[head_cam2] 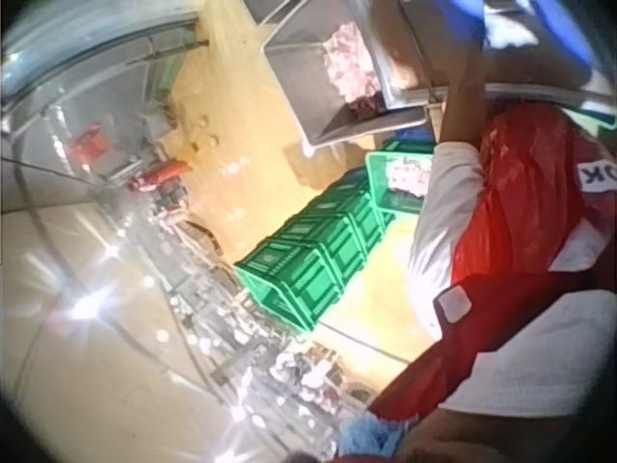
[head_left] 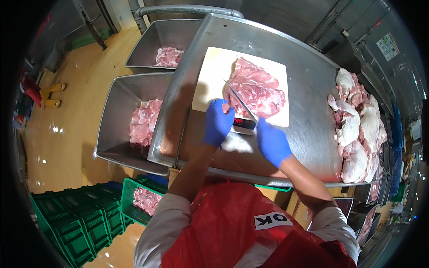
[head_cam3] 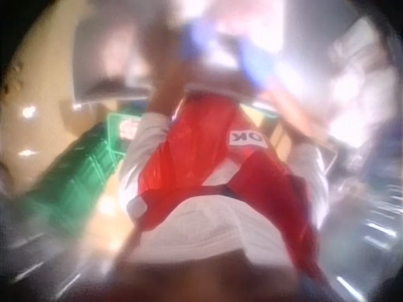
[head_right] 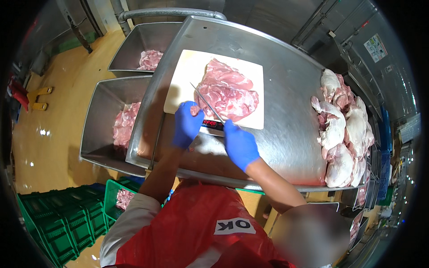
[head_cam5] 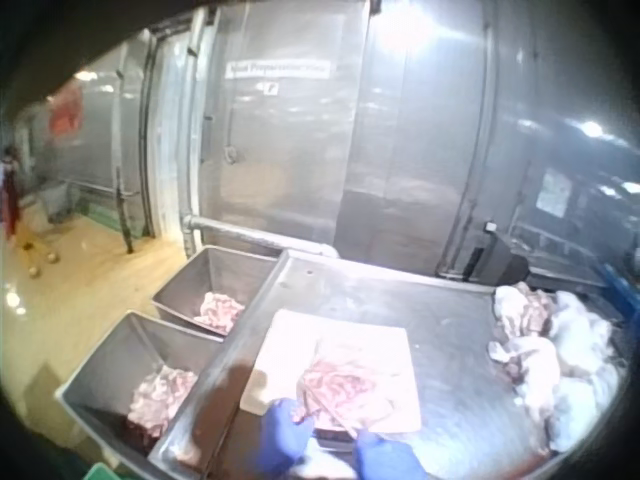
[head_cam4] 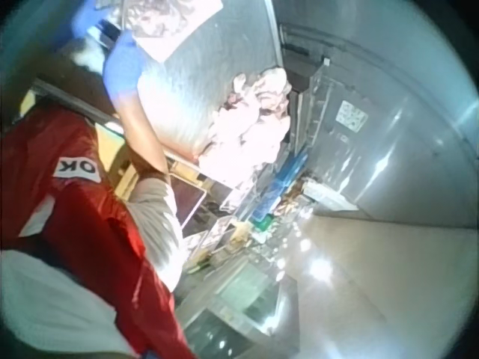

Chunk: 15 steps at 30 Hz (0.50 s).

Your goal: The person cuts raw meat into smaller pieces using a knife on a stainless steel table. They place the cut pieces into a green crate and occasionally use a digital scale to weigh portions. The person wears blue gloves and a red apron throughout the task.

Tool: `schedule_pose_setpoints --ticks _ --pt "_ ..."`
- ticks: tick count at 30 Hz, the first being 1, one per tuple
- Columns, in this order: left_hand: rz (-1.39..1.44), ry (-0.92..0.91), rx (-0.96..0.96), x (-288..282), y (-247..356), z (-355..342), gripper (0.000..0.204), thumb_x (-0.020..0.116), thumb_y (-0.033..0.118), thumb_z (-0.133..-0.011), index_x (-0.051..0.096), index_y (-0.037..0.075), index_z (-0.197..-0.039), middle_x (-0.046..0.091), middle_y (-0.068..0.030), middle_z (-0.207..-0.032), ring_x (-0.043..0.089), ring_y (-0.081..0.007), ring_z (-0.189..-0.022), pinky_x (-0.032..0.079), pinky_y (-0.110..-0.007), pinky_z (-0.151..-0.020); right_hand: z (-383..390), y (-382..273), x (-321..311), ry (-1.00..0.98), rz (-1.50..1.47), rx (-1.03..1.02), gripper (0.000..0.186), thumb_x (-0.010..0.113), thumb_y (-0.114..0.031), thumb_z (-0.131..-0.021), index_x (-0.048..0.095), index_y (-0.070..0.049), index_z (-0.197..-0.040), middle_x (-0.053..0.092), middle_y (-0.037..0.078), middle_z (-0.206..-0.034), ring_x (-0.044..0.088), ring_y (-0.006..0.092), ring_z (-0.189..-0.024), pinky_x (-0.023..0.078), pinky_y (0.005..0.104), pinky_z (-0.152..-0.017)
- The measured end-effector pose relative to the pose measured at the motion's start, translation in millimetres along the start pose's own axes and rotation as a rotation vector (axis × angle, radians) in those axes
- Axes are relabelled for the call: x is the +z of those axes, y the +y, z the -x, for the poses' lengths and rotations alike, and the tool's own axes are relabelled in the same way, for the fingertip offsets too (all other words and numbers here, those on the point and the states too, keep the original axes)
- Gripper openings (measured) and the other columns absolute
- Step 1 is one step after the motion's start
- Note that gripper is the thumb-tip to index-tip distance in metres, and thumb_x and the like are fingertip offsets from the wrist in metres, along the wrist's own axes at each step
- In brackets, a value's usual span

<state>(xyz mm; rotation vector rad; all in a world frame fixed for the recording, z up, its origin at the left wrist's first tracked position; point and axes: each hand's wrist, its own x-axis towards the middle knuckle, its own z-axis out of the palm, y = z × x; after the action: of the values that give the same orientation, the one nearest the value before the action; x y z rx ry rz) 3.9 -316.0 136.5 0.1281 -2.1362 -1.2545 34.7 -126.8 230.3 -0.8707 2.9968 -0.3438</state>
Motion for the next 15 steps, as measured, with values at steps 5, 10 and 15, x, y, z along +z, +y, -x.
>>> schedule_pose_setpoints --ticks 5,10,15 --pt "-0.092 -0.04 -0.097 6 -4 11 0.017 0.068 0.005 -0.071 0.051 0.004 -0.074 0.054 -0.0148 -0.068 0.056 -0.0379 -0.065 0.045 -0.045 -0.061 -57 -27 23 -0.057 -0.042 -0.013 0.024 0.052 -0.009 -0.086 0.047 0.003 -0.107 0.066 0.026 -0.084 0.067 0.0413 -0.075 0.053 0.049 -0.066" --pt "0.038 -0.041 -0.122 -9 3 13 0.012 0.068 0.004 -0.073 0.057 0.002 -0.075 0.054 -0.0105 -0.058 0.054 -0.0229 -0.052 0.043 -0.034 -0.053 -39 8 56 -0.08 0.087 -0.029 0.022 0.05 -0.008 -0.087 0.046 0.003 -0.107 0.066 0.024 -0.081 0.067 0.0393 -0.073 0.054 0.0467 -0.066" --pt "0.293 -0.342 -0.446 -58 -5 11 0.014 0.064 0.009 -0.081 0.054 0.001 -0.073 0.056 -0.0091 -0.065 0.056 -0.0149 -0.057 0.043 -0.033 -0.052 47 60 2 -0.38 0.175 0.069 0.02 0.048 -0.007 -0.089 0.048 0.002 -0.107 0.066 0.022 -0.078 0.067 0.0389 -0.069 0.053 0.049 -0.062"
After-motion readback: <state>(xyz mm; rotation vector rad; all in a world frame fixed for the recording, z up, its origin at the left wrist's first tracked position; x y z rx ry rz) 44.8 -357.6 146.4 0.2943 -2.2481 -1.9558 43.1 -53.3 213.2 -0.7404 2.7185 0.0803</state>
